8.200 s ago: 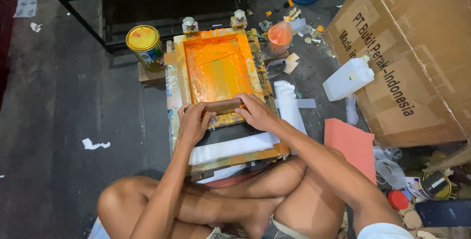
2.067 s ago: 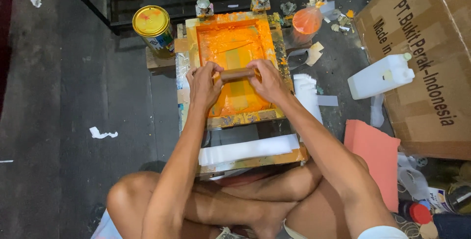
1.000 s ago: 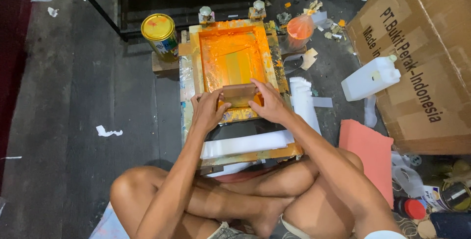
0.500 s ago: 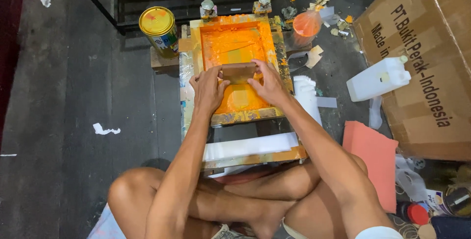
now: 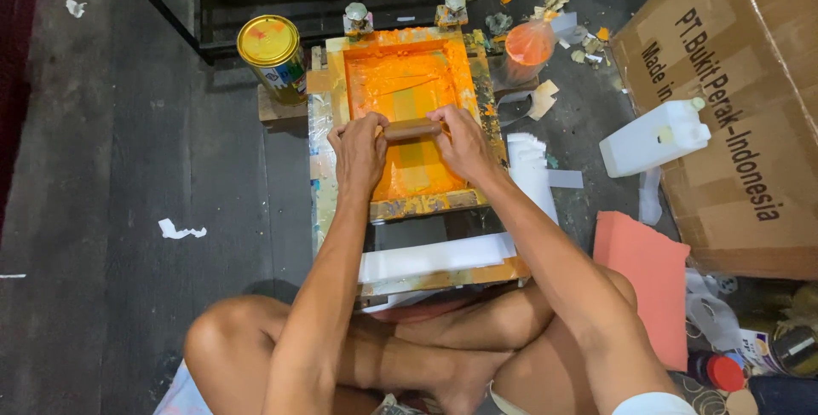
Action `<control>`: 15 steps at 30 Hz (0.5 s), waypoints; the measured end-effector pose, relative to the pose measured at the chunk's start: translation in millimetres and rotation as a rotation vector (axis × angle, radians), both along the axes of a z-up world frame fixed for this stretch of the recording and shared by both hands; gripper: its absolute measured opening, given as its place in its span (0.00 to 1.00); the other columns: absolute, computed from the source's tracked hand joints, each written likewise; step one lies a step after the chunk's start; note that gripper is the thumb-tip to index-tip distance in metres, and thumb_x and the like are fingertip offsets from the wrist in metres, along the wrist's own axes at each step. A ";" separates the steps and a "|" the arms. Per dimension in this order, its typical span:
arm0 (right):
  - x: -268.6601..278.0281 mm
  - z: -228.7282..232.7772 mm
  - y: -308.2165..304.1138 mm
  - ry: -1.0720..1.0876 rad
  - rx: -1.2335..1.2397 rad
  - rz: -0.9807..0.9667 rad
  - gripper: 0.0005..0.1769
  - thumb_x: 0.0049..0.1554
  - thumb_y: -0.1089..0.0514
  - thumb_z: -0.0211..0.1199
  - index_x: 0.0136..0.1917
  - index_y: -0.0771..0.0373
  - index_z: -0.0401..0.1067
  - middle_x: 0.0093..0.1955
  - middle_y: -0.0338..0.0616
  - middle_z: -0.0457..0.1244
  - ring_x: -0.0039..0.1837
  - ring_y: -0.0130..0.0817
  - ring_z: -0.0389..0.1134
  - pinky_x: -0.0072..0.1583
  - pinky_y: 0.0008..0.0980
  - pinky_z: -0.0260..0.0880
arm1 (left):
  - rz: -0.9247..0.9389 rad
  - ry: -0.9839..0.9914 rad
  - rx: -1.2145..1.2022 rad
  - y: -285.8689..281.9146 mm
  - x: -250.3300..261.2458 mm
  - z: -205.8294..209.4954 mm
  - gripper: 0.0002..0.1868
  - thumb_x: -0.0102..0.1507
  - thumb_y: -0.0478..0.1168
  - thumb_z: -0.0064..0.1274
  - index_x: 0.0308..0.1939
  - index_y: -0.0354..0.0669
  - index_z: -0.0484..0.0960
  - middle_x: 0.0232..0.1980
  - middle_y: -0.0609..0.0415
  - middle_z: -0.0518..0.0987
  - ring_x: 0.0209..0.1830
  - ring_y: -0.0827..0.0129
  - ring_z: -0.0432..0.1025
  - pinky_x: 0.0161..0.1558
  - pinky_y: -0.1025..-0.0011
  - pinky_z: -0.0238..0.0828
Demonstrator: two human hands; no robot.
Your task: The person sits cross-legged on the floor and uses a squeegee to spread orange ink across a screen printing frame. They then place a white rectangular sheet under the frame, press it down, and lift the frame to reveal the printed sheet.
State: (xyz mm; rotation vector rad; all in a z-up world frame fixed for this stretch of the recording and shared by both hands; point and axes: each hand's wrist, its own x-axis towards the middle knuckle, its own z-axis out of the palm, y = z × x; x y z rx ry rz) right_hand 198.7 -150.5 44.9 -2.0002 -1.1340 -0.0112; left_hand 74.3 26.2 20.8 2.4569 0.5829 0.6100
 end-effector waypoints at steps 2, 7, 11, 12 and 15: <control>-0.7 -0.7 -1.8 -0.012 -0.012 0.003 0.11 0.60 0.67 0.61 0.52 0.57 0.65 0.55 0.47 0.70 0.63 0.49 0.68 0.59 0.44 0.74 | -0.008 0.003 -0.001 1.9 -0.4 -1.9 0.15 0.63 0.30 0.58 0.48 0.55 0.77 0.44 0.58 0.82 0.55 0.65 0.75 0.66 0.55 0.50; -8.6 1.7 -13.4 -0.034 -0.016 0.037 0.11 0.60 0.66 0.63 0.53 0.57 0.66 0.52 0.47 0.69 0.62 0.50 0.68 0.58 0.43 0.74 | -0.050 -0.001 -0.062 -1.4 -14.5 3.7 0.13 0.62 0.30 0.57 0.47 0.54 0.77 0.45 0.57 0.83 0.54 0.63 0.74 0.66 0.55 0.49; -20.2 -1.3 -30.1 -0.055 -0.023 0.079 0.10 0.59 0.66 0.64 0.53 0.58 0.68 0.50 0.48 0.67 0.61 0.51 0.68 0.57 0.43 0.75 | -0.118 0.043 -0.036 -4.4 -29.9 -5.5 0.12 0.62 0.37 0.58 0.47 0.59 0.76 0.43 0.61 0.81 0.55 0.66 0.74 0.67 0.56 0.49; -23.8 -0.3 -35.0 -0.047 -0.027 0.101 0.10 0.59 0.67 0.64 0.53 0.58 0.68 0.50 0.49 0.66 0.60 0.52 0.68 0.57 0.44 0.74 | -0.134 0.061 -0.047 -6.6 -34.7 -4.2 0.12 0.62 0.37 0.58 0.46 0.59 0.76 0.43 0.61 0.82 0.55 0.66 0.74 0.67 0.56 0.49; -28.0 -14.7 -45.0 -0.051 -0.024 0.106 0.10 0.59 0.64 0.65 0.54 0.57 0.69 0.49 0.49 0.66 0.60 0.53 0.68 0.57 0.44 0.74 | -0.162 0.079 -0.051 -12.2 -47.6 -6.9 0.12 0.61 0.39 0.59 0.47 0.61 0.78 0.42 0.62 0.82 0.54 0.67 0.74 0.67 0.56 0.48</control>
